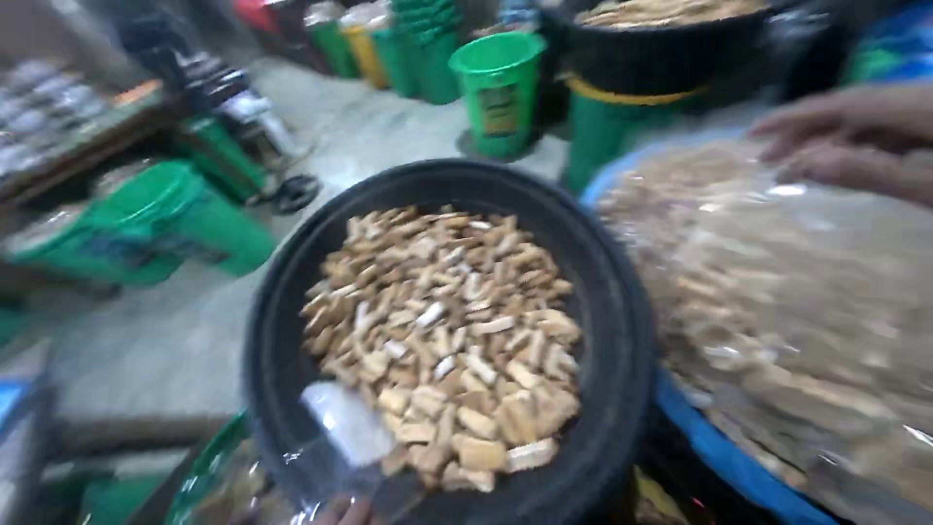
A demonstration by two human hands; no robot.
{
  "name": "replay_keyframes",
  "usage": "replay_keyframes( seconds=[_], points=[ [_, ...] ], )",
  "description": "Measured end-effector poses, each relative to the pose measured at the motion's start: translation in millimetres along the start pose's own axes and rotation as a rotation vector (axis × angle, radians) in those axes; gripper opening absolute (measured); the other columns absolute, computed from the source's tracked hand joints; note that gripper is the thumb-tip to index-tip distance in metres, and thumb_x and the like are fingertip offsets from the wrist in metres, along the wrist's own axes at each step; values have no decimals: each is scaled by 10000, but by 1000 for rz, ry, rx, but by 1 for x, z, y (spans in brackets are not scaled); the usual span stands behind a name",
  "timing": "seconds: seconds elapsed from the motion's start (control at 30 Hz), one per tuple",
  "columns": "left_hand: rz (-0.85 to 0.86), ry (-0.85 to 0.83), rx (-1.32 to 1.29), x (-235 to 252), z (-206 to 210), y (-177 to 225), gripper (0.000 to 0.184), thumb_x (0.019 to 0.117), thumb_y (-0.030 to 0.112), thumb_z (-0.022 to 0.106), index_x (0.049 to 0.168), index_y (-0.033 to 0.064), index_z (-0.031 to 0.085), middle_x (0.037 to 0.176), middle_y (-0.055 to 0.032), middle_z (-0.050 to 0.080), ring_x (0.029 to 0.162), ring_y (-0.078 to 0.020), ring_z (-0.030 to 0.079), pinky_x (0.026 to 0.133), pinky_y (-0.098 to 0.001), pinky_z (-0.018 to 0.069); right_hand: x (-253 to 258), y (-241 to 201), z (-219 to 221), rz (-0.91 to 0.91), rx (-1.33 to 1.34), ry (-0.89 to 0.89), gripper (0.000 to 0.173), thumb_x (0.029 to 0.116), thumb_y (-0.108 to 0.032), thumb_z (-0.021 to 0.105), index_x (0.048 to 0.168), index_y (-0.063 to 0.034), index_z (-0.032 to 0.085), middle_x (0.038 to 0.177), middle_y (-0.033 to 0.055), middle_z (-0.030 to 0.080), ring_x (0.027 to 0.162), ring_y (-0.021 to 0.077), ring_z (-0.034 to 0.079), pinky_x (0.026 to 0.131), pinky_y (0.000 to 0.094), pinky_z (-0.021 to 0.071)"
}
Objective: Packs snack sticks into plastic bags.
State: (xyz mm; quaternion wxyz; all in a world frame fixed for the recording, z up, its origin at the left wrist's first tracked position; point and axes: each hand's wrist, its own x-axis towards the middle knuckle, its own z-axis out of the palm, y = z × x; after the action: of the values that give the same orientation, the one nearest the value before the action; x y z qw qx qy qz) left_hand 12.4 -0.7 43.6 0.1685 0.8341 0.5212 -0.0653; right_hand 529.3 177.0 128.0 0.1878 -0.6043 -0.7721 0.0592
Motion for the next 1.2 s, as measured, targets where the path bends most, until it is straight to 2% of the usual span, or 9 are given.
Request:
replay_keyframes(
  seconds=[0.1, 0.23, 0.37, 0.47, 0.7, 0.8, 0.9, 1.03, 1.2],
  points=[
    [-115, 50, -8, -7, 1, 6, 127, 919, -61, 623, 1022, -57, 697, 957, -254, 689, 830, -445, 714, 676, -559, 595, 53, -73, 71, -205, -48, -398, 315, 1000, -177, 669, 1300, -83, 673, 1086, 146, 724, 940, 315, 715, 845, 526, 578],
    [-240, 328, -387, -2, 28, 4, 239, 963, 110, 643, 842, -94, 673, 807, -237, 672, 691, -364, 693, 631, -506, 571, 108, -181, 159, -362, -87, -844, 359, 1097, -213, 477, 1370, -29, 620, 1279, 271, 645, 1213, 465, 601, 1034, 642, 427],
    [-414, 511, -1106, 18, 23, -7, 333, 1069, 121, 371, 867, 12, 612, 643, 49, 576, 587, -35, 579, 617, -249, 527, 137, -259, 243, -471, -78, -818, 313, 1066, -38, 443, 1320, 55, 601, 1288, 325, 604, 1230, 509, 573, 1020, 653, 442],
    [-339, 808, -1279, 54, -20, -30, 285, 1076, 162, 340, 992, 102, 605, 749, 108, 657, 667, -32, 661, 642, -254, 596, 152, -293, 289, -415, -60, -754, 343, 1023, 58, 442, 1342, 82, 567, 1368, 325, 552, 1281, 499, 543, 1040, 635, 445],
    [-69, 1509, -1164, 151, -96, -95, 150, 1003, -5, 523, 926, 107, 461, 695, 39, 595, 530, -72, 607, 525, -255, 576, 177, -268, 343, -255, -46, -662, 445, 1016, -7, 505, 1449, 85, 462, 1427, 319, 516, 1344, 487, 493, 1106, 620, 396],
    [-175, 1522, -1005, 176, -82, -123, 156, 1048, 39, 476, 1198, 8, 505, 887, -32, 622, 633, -85, 663, 610, -273, 621, 176, -256, 345, -312, -71, -677, 446, 1030, -115, 526, 1453, 22, 497, 1429, 291, 534, 1385, 455, 463, 1149, 610, 337],
    [-374, 1426, -751, 182, -63, -148, 210, 1003, -10, 506, 1130, -36, 671, 1021, -137, 684, 787, -136, 668, 725, -310, 568, 173, -266, 345, -263, -104, -669, 524, 1014, -223, 628, 1463, 8, 488, 1456, 288, 507, 1394, 465, 442, 1141, 628, 329],
    [-483, 1409, -936, 177, -64, -151, 193, 1026, 37, 543, 1191, -7, 633, 1023, -114, 649, 702, -103, 671, 643, -277, 605, 179, -281, 353, -195, -115, -676, 630, 957, -182, 688, 1493, 29, 433, 1496, 303, 454, 1397, 487, 428, 1109, 627, 381],
    [-490, 1467, -1070, 176, -62, -160, 177, 1035, 40, 525, 1179, -8, 616, 939, -81, 647, 699, -104, 670, 642, -278, 599, 179, -243, 361, -453, -41, -543, 391, 1053, -184, 528, 1396, -1, 568, 1431, 257, 529, 1304, 424, 548, 1079, 546, 457]
  ],
)
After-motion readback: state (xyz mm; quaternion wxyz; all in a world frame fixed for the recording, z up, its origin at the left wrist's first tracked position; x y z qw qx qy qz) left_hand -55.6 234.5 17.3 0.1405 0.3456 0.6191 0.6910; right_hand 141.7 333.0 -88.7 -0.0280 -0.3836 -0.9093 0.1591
